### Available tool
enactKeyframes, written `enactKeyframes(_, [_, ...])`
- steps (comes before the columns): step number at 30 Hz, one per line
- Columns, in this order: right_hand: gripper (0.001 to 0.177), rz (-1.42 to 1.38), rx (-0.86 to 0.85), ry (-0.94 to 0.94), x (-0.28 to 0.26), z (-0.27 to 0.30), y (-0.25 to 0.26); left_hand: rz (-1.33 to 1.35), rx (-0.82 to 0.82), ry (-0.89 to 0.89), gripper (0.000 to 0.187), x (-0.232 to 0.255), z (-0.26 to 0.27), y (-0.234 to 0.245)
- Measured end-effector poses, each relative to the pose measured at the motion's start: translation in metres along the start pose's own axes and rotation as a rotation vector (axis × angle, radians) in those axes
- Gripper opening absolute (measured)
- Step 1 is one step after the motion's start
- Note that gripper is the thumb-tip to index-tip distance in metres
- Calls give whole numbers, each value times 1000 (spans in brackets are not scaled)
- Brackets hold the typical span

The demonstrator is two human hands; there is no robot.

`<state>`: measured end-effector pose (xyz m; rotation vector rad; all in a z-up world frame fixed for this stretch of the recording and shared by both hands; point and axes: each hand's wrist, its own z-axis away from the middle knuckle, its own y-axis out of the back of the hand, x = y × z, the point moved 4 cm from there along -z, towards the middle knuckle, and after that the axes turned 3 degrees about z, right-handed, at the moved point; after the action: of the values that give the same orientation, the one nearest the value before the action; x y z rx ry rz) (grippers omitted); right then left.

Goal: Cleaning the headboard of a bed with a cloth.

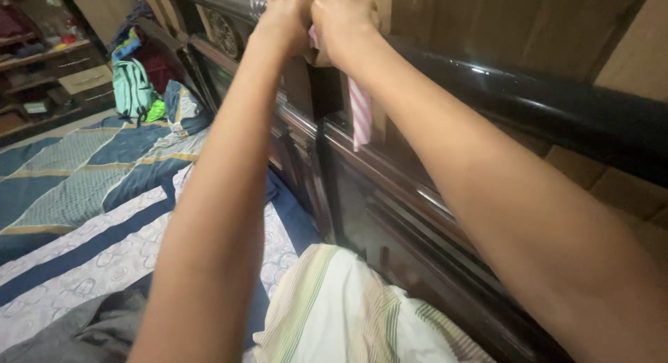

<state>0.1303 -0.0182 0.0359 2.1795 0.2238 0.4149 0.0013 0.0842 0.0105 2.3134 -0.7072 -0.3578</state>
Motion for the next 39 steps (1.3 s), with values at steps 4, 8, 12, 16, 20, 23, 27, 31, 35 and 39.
enactKeyframes(4, [54, 102, 24, 30, 0, 17, 11, -27, -77, 121, 72, 13, 4, 11])
enactKeyframes(8, [35, 124, 142, 6, 17, 62, 22, -15, -36, 130, 96, -6, -5, -3])
enactKeyframes(12, [16, 236, 214, -2, 42, 137, 62, -34, -69, 164, 114, 19, -2, 16])
enactKeyframes(16, [21, 413, 102, -21, 66, 221, 124, -105, -126, 256, 103, 24, 5, 19])
enactKeyframes(20, [41, 529, -129, -86, 97, 307, 178, -25, 127, 184, 29, -54, 5, -44])
enactKeyframes(23, [29, 583, -195, -215, 129, 372, 205, -102, 37, 265, 39, 2, 17, 5])
enactKeyframes(27, [46, 565, -126, -254, 191, 450, 219, -115, -35, 328, 59, 17, 22, 23])
enactKeyframes(31, [68, -252, 209, -426, 285, 544, 199, -193, 31, 237, 38, 14, 9, 22])
enactKeyframes(35, [86, -319, 279, -453, 322, 589, 196, -217, -132, 347, 93, 46, 19, 47])
enactKeyframes(39, [101, -213, 323, -425, 323, 603, 190, -280, -137, 324, 105, 32, 16, 44])
